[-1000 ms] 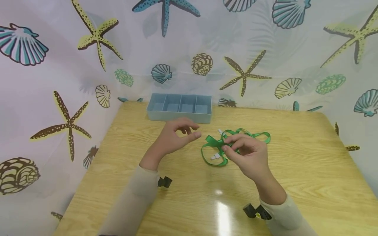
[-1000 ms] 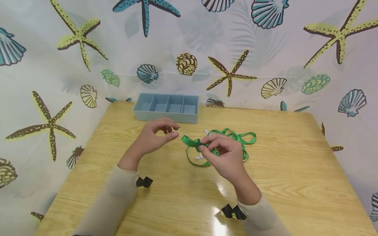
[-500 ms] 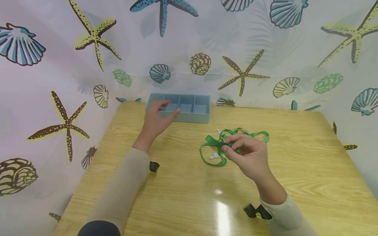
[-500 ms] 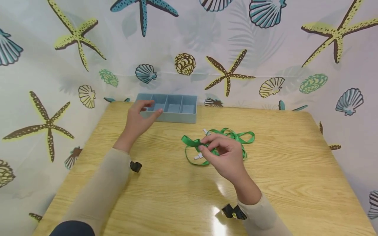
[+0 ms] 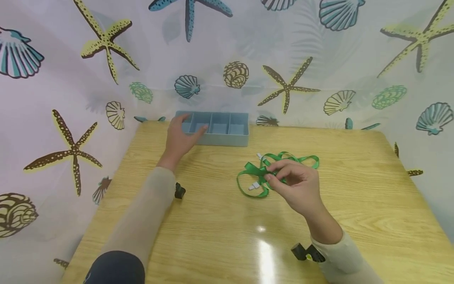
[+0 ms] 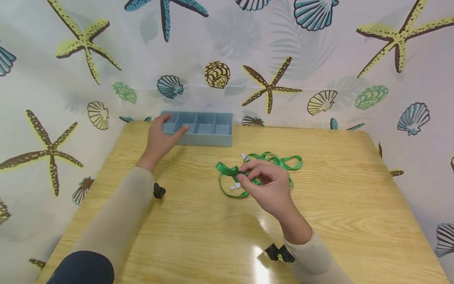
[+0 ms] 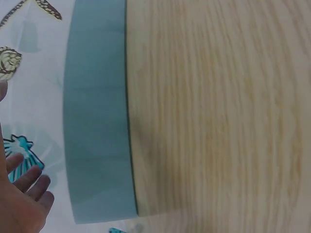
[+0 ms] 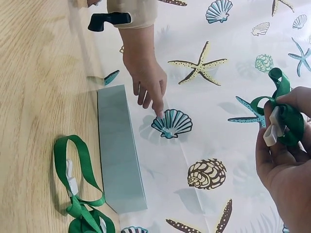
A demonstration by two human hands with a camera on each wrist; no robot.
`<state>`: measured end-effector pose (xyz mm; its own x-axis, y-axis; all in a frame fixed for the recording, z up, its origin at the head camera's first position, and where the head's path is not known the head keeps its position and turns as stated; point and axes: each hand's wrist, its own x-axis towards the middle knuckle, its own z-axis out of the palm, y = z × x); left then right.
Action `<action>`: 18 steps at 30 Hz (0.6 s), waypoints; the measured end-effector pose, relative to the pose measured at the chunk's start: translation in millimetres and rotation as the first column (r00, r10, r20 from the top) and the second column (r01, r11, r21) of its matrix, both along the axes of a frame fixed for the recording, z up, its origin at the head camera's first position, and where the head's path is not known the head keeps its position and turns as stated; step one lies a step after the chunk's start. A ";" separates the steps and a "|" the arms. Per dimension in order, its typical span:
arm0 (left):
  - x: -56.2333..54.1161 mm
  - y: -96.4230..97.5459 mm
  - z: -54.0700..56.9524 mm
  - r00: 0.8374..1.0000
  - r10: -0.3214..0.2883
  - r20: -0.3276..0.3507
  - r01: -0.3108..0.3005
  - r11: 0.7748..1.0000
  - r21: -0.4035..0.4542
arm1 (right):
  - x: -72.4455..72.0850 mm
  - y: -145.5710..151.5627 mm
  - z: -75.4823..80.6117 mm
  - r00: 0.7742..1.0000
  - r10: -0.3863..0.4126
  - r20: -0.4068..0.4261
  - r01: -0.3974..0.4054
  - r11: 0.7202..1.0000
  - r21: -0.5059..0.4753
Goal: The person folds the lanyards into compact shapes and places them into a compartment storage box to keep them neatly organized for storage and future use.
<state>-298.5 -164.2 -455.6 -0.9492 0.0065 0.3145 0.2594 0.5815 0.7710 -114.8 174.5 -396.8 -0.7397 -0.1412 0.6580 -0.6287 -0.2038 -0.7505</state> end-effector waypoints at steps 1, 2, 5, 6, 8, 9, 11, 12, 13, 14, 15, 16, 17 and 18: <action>-2.2 -2.1 -1.5 1.000 0.009 0.012 -0.009 1.000 -0.019 | -0.3 0.0 0.0 1.000 0.000 0.000 0.000 1.000 0.000; -4.8 -4.2 -3.5 1.000 0.020 0.023 -0.019 0.999 -0.036 | -0.5 0.1 -0.1 1.000 -0.001 0.000 0.001 1.000 0.001; -11.0 -10.8 -9.2 0.997 0.048 0.060 -0.043 0.996 -0.074 | -1.0 0.6 -0.4 1.000 -0.006 0.002 0.006 1.000 0.003; -13.2 -13.0 -11.2 0.996 0.054 0.068 -0.048 0.996 -0.079 | -1.1 0.9 -0.5 1.000 -0.005 0.004 0.005 1.000 0.004; -18.1 -16.7 -15.6 0.994 0.065 0.084 -0.058 0.994 -0.090 | -1.1 1.5 -0.9 1.000 -0.007 0.008 0.007 1.000 0.008; -20.1 -18.1 -17.5 0.993 0.069 0.093 -0.060 0.994 -0.096 | -1.1 1.8 -1.0 1.000 -0.008 0.009 0.008 1.000 0.010; -24.2 -19.4 -20.0 0.991 0.070 0.118 -0.056 0.991 -0.120 | -0.9 2.5 -1.3 1.000 -0.011 0.010 0.011 1.000 0.012; -25.6 -19.4 -20.6 0.988 0.074 0.135 -0.054 0.988 -0.145 | -0.8 2.6 -1.4 1.000 -0.013 0.010 0.012 1.000 0.012; -26.8 -19.4 -21.1 0.986 0.079 0.148 -0.052 0.983 -0.176 | -0.6 2.7 -1.5 1.000 -0.014 0.012 0.014 1.000 0.010; -27.5 -18.8 -21.4 0.984 0.084 0.159 -0.050 0.976 -0.210 | -0.4 2.6 -1.8 1.000 -0.015 0.013 0.014 1.000 0.008; -27.9 -18.2 -21.4 0.982 0.087 0.166 -0.044 0.968 -0.246 | -0.2 2.5 -2.2 1.000 -0.014 0.013 0.013 1.000 0.005; -28.3 -17.3 -21.2 0.981 0.090 0.173 -0.038 0.957 -0.286 | 0.0 2.2 -2.7 1.000 -0.013 0.014 0.013 1.000 0.003; -28.5 -16.5 -21.1 0.980 0.096 0.172 -0.035 0.945 -0.326 | 0.2 1.9 -3.2 1.000 -0.011 0.017 0.011 1.000 0.000; -28.4 -15.7 -20.9 0.981 0.097 0.169 -0.031 0.934 -0.356 | 0.5 1.6 -3.7 1.000 -0.009 0.019 0.009 1.000 -0.002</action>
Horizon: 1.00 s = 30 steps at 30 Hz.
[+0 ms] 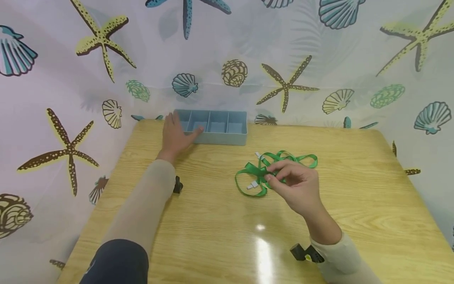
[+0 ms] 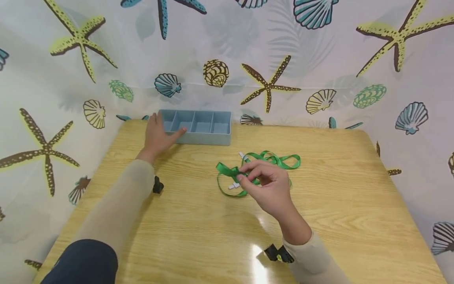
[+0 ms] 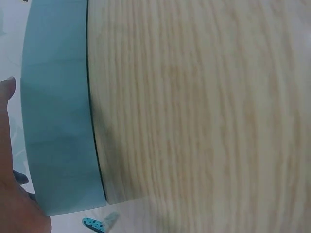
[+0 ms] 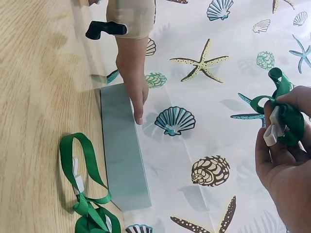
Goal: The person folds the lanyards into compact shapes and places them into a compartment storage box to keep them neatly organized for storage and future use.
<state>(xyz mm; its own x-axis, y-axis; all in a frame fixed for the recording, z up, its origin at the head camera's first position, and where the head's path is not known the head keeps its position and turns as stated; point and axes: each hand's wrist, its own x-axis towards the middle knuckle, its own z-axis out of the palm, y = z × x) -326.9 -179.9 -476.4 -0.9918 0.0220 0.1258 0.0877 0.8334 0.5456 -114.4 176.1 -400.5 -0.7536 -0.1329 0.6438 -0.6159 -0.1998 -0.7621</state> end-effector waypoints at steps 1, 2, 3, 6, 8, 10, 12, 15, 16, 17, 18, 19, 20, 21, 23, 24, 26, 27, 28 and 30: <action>0.1 0.0 0.3 1.000 -0.004 0.002 0.004 1.000 -0.020 | -0.3 -0.8 -0.5 1.000 0.000 0.001 0.000 1.000 0.000; 0.0 -0.2 0.7 1.000 -0.007 0.010 0.007 0.999 -0.036 | -0.5 -1.6 -0.9 1.000 -0.001 0.002 0.001 1.000 0.001; -0.3 -0.5 1.4 1.000 -0.011 0.021 0.012 0.999 -0.044 | -0.8 -2.3 -1.2 1.000 -0.002 0.003 0.002 1.000 0.002; -3.7 -2.5 1.4 0.997 -0.014 0.082 0.018 0.999 -0.052 | -1.3 -3.9 -1.3 1.000 -0.008 0.007 0.008 1.000 0.005; -7.3 -4.3 0.5 0.994 -0.019 0.111 0.025 0.998 -0.049 | -1.7 -4.8 -1.6 1.000 -0.010 0.007 0.010 1.000 0.004; -9.9 -5.5 -0.7 0.991 -0.022 0.131 0.028 0.999 -0.041 | -2.6 -5.8 -2.6 1.000 -0.007 0.007 0.007 1.000 0.000; -10.5 -6.5 -1.5 0.991 -0.031 0.132 0.035 0.999 -0.026 | -3.8 -6.8 -4.4 1.000 -0.004 0.010 0.004 1.000 -0.003; -7.2 -6.5 -2.5 0.988 -0.031 0.152 0.031 1.000 0.000 | -6.8 -7.9 -8.7 0.999 -0.009 0.033 0.008 1.000 0.010; -5.4 -6.3 -2.7 0.987 -0.033 0.158 0.033 0.999 0.001 | -8.2 -8.2 -10.3 0.999 -0.018 0.049 0.017 1.000 0.024; -3.8 -6.1 -3.3 0.986 -0.031 0.165 0.032 0.999 -0.005 | -9.7 -8.5 -11.6 0.997 -0.032 0.067 0.029 0.999 0.045; -1.7 -5.6 -3.6 0.985 -0.029 0.173 0.031 0.999 -0.009 | -11.9 -8.5 -13.1 0.995 -0.048 0.089 0.042 0.997 0.068; -0.3 -5.1 -4.2 0.984 -0.024 0.175 0.029 0.999 -0.022 | -14.2 -8.4 -14.1 0.991 -0.066 0.113 0.056 0.994 0.091; 1.0 -4.6 -4.5 0.985 -0.025 0.173 0.031 0.999 -0.035 | -17.2 -8.1 -15.0 0.987 -0.088 0.137 0.073 0.991 0.116; 2.3 -4.2 -4.5 0.985 -0.029 0.172 0.037 0.998 -0.043 | -20.8 -7.7 -15.8 0.980 -0.114 0.161 0.091 0.985 0.144; 3.1 -3.0 -4.4 0.986 -0.036 0.165 0.046 0.997 -0.059 | -30.0 -7.1 -17.3 0.967 -0.163 0.194 0.128 0.975 0.181; 3.4 -2.6 -3.7 0.987 -0.045 0.157 0.054 0.997 -0.058 | -35.7 -7.1 -18.5 0.960 -0.187 0.208 0.149 0.971 0.187; 2.9 -2.2 -2.3 0.988 -0.058 0.144 0.066 0.996 -0.054 | -48.0 -8.6 -21.3 0.945 -0.236 0.226 0.192 0.961 0.201; 2.1 -2.1 -1.9 0.988 -0.058 0.143 0.066 0.996 -0.054 | -54.5 -10.1 -23.0 0.939 -0.257 0.229 0.212 0.956 0.203; 1.0 -2.1 -1.7 0.988 -0.054 0.142 0.063 0.996 -0.059 | -61.2 -11.8 -25.0 0.932 -0.279 0.230 0.235 0.951 0.203; -1.5 -2.6 -1.9 0.988 -0.050 0.145 0.060 0.996 -0.062 | -73.6 -15.8 -28.6 0.920 -0.313 0.236 0.271 0.943 0.191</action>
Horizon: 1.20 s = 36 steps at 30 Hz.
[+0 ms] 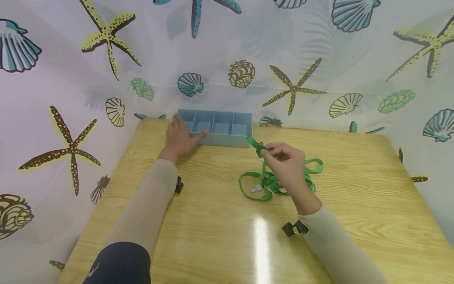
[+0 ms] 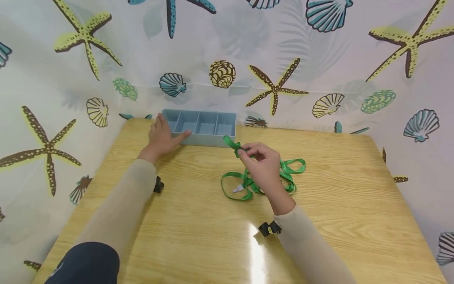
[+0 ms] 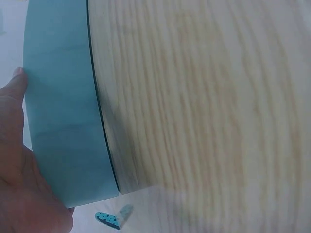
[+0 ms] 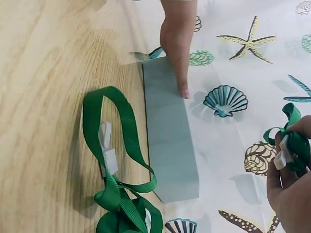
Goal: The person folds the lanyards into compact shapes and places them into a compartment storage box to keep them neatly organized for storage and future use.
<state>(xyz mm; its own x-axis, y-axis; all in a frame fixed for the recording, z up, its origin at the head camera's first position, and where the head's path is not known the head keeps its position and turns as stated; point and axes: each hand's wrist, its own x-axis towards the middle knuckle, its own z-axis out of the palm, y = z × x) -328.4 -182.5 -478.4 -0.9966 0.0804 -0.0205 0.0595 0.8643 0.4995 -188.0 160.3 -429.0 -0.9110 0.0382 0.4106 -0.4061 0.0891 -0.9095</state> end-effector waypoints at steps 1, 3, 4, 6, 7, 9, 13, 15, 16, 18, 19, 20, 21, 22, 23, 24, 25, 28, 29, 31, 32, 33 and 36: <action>-0.9 -0.3 -0.5 1.000 0.004 0.006 -0.004 1.000 -0.010 | -5.3 -2.0 -1.7 1.000 -0.018 0.000 0.018 1.000 -0.002; -2.9 -1.0 -1.8 1.000 0.008 0.023 -0.008 1.000 -0.021 | -14.5 -5.9 -3.6 0.998 -0.056 0.006 0.056 0.998 -0.005; -3.9 -1.0 -2.4 1.000 0.007 0.027 -0.006 1.000 -0.021 | -18.9 -7.7 -4.5 0.997 -0.074 0.010 0.074 0.997 -0.007; -6.0 -0.8 -3.1 1.000 0.002 0.030 -0.001 1.000 -0.023 | -27.5 -11.3 -5.5 0.995 -0.098 0.022 0.099 0.995 -0.013; -7.1 -0.6 -3.2 1.000 0.003 0.031 -0.002 1.000 -0.023 | -32.0 -13.2 -6.3 0.994 -0.109 0.028 0.110 0.994 -0.007; -8.9 -0.3 -3.3 0.999 0.000 0.033 0.001 1.000 -0.019 | -41.2 -17.0 -8.5 0.992 -0.123 0.036 0.123 0.992 0.007; -11.0 -0.6 -3.6 0.999 -0.001 0.050 0.003 0.999 -0.034 | -59.6 -24.5 -12.2 0.987 -0.147 0.063 0.145 0.989 0.030; -11.8 -1.3 -3.8 0.999 -0.001 0.052 0.003 0.999 -0.046 | -70.5 -27.1 -14.0 0.985 -0.157 0.071 0.155 0.987 0.034; -12.2 -1.6 -3.8 0.999 0.001 0.052 0.002 0.999 -0.052 | -76.4 -28.0 -14.6 0.984 -0.168 0.067 0.165 0.986 0.038; -13.0 -2.6 -3.6 0.999 -0.001 0.048 0.004 0.999 -0.051 | -88.5 -29.4 -15.6 0.978 -0.200 0.056 0.196 0.979 0.062; -13.3 -3.1 -3.3 0.999 -0.002 0.045 0.004 0.999 -0.049 | -94.3 -29.8 -16.4 0.976 -0.212 0.051 0.208 0.975 0.075; -13.6 -3.5 -3.2 0.999 -0.002 0.044 0.004 0.999 -0.050 | -99.6 -30.4 -17.0 0.973 -0.226 0.047 0.221 0.971 0.093; -13.7 -4.1 -3.1 0.999 -0.002 0.043 0.004 0.999 -0.052 | -104.2 -31.3 -17.2 0.970 -0.240 0.042 0.234 0.966 0.113; -13.8 -4.7 -2.9 0.999 -0.004 0.044 0.006 0.999 -0.052 | -108.6 -32.0 -18.0 0.967 -0.253 0.040 0.245 0.960 0.134; -13.8 -5.4 -2.9 0.999 -0.005 0.043 0.008 0.999 -0.051 | -112.3 -33.2 -18.7 0.965 -0.259 0.042 0.251 0.956 0.151; -13.7 -6.2 -2.7 0.999 -0.006 0.043 0.008 0.999 -0.053 | -115.8 -34.5 -20.3 0.963 -0.265 0.042 0.254 0.952 0.171; -13.3 -7.0 -2.7 0.999 -0.005 0.044 0.008 0.998 -0.055 | -118.4 -36.0 -21.2 0.963 -0.265 0.035 0.255 0.949 0.184; -12.7 -8.0 -1.9 0.999 -0.008 0.052 0.011 0.998 -0.057 | -124.4 -39.5 -25.6 0.963 -0.268 -0.008 0.263 0.938 0.226; -12.6 -8.1 -1.5 0.999 -0.009 0.054 0.012 0.998 -0.056 | -125.5 -40.4 -27.0 0.963 -0.267 -0.023 0.264 0.933 0.246; -12.2 -8.1 -1.3 0.998 -0.010 0.056 0.014 0.998 -0.061 | -127.1 -42.3 -28.8 0.964 -0.262 -0.052 0.266 0.919 0.292; -12.2 -7.9 -0.9 0.998 -0.010 0.058 0.014 0.998 -0.063 | -128.0 -43.4 -29.9 0.964 -0.259 -0.059 0.264 0.912 0.315; -12.3 -7.8 -0.8 0.998 -0.010 0.058 0.014 0.998 -0.066 | -128.4 -44.3 -30.5 0.965 -0.256 -0.060 0.261 0.905 0.336; -12.1 -7.5 0.5 0.998 -0.008 0.062 0.012 0.998 -0.066 | -130.5 -47.3 -31.2 0.968 -0.247 -0.048 0.247 0.895 0.371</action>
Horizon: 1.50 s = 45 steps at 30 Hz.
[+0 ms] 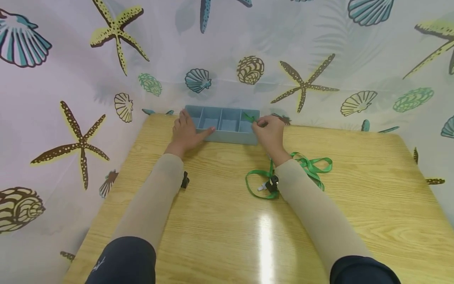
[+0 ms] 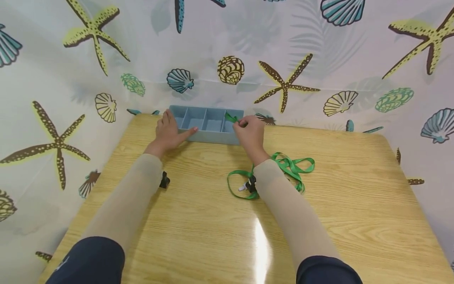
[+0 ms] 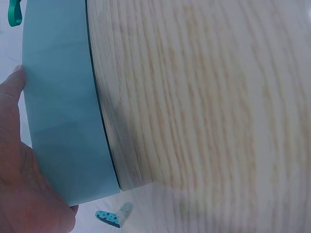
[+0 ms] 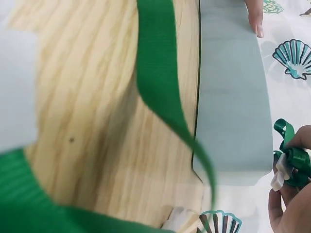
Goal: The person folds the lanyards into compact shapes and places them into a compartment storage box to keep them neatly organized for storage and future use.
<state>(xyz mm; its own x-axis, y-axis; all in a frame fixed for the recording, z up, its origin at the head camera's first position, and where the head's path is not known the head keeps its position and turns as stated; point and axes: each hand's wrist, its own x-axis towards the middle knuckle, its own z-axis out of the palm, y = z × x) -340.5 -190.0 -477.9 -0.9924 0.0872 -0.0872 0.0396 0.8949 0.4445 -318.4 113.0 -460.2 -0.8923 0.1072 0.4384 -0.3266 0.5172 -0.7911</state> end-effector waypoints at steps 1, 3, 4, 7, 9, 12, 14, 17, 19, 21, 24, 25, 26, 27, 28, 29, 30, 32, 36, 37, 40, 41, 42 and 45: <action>0.1 0.2 0.8 1.000 0.002 0.002 -0.002 1.000 0.006 | -0.9 -0.7 0.0 1.000 0.003 0.006 -0.003 1.000 0.002; 0.3 0.3 2.3 1.000 0.003 0.002 -0.003 1.000 0.012 | -2.6 -1.9 0.7 1.000 0.004 0.018 -0.004 1.000 0.010; 0.4 0.3 3.0 1.000 0.005 0.001 -0.005 1.000 0.014 | -3.3 -2.4 1.1 1.000 0.003 0.023 -0.003 1.000 0.019; 0.7 0.4 4.4 1.000 0.006 -0.001 -0.006 1.000 0.010 | -5.7 -4.2 2.0 0.999 -0.018 0.032 0.016 0.997 0.070; 1.0 0.6 4.8 1.000 0.008 0.002 -0.008 1.000 0.006 | -6.6 -5.8 3.2 0.999 -0.041 0.036 0.036 0.992 0.119; 1.7 0.9 5.0 1.000 0.010 0.009 -0.010 1.000 0.013 | -7.1 -8.0 5.6 0.998 -0.051 0.042 0.042 0.981 0.189; 2.0 1.2 4.8 1.000 0.012 0.010 -0.012 1.000 0.016 | -8.1 -9.2 6.4 0.998 -0.046 0.046 0.035 0.973 0.230; 1.9 1.4 4.5 1.000 0.014 0.007 -0.014 1.000 0.020 | -9.1 -10.9 7.8 0.998 -0.029 0.058 0.013 0.965 0.260; 1.5 1.3 4.2 1.000 0.014 0.004 -0.014 1.000 0.020 | -10.4 -11.6 8.3 0.998 -0.024 0.060 0.007 0.960 0.281; 1.0 1.2 3.5 1.000 0.013 0.003 -0.013 1.000 0.018 | -11.1 -12.1 8.7 0.998 -0.021 0.064 0.001 0.955 0.296; 0.7 1.0 1.6 1.000 0.009 0.005 -0.009 1.000 0.007 | -12.4 -12.0 8.2 0.998 -0.021 0.065 -0.001 0.949 0.316; 0.7 0.9 0.9 1.000 0.007 0.005 -0.008 1.000 0.005 | -12.5 -11.8 8.2 0.998 -0.024 0.064 0.002 0.948 0.318; 0.7 0.8 0.3 1.000 0.007 0.005 -0.007 1.000 0.002 | -12.8 -11.6 7.7 0.998 -0.025 0.062 0.004 0.947 0.322; 0.7 0.7 0.0 1.000 0.008 0.004 -0.008 1.000 0.001 | -13.1 -11.4 7.4 0.998 -0.028 0.062 0.006 0.945 0.326; 0.9 0.6 -0.3 1.000 0.008 0.004 -0.008 1.000 0.001 | -13.2 -11.3 7.3 0.998 -0.031 0.063 0.009 0.945 0.328; 1.0 0.5 -0.4 1.000 0.007 0.004 -0.007 1.000 0.002 | -12.8 -11.3 7.6 0.997 -0.034 0.065 0.011 0.944 0.331; 1.2 0.5 -0.4 1.000 0.008 0.003 -0.008 1.000 0.002 | -12.5 -11.4 7.8 0.997 -0.037 0.067 0.012 0.941 0.338; 1.2 0.2 -0.1 1.000 0.010 0.004 -0.010 1.000 0.002 | -12.6 -12.4 8.2 0.996 -0.040 0.074 0.011 0.932 0.362; 0.9 -0.2 -0.5 1.000 0.011 -0.001 -0.011 1.000 0.001 | -11.6 -16.3 8.8 0.995 -0.044 0.086 0.004 0.908 0.420; 0.7 -0.3 -0.7 1.000 0.011 -0.002 -0.011 1.000 0.002 | -11.1 -17.4 8.4 0.995 -0.050 0.089 0.006 0.901 0.434; 0.1 -0.2 -1.0 1.000 0.012 -0.009 -0.012 1.000 0.006 | -9.5 -20.4 7.1 0.993 -0.062 0.104 0.005 0.879 0.478; -0.1 -0.2 -1.0 1.000 0.011 -0.009 -0.011 1.000 0.009 | -9.2 -21.0 6.5 0.992 -0.067 0.110 0.004 0.873 0.488; 0.0 -0.1 -0.9 1.000 0.011 -0.010 -0.011 1.000 0.014 | -8.9 -21.6 6.1 0.991 -0.068 0.117 0.001 0.870 0.493; 0.6 -0.4 -0.8 1.000 0.011 -0.008 -0.011 1.000 0.020 | -8.7 -22.3 5.4 0.991 -0.045 0.129 -0.023 0.875 0.484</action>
<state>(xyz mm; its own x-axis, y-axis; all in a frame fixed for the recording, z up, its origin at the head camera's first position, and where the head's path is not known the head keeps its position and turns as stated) -339.9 -190.4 -478.6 -0.9939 0.0778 -0.0780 0.0332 0.8864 0.4618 -327.1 90.7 -454.9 -0.9456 -0.0770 0.3161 -0.2285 0.8487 -0.4770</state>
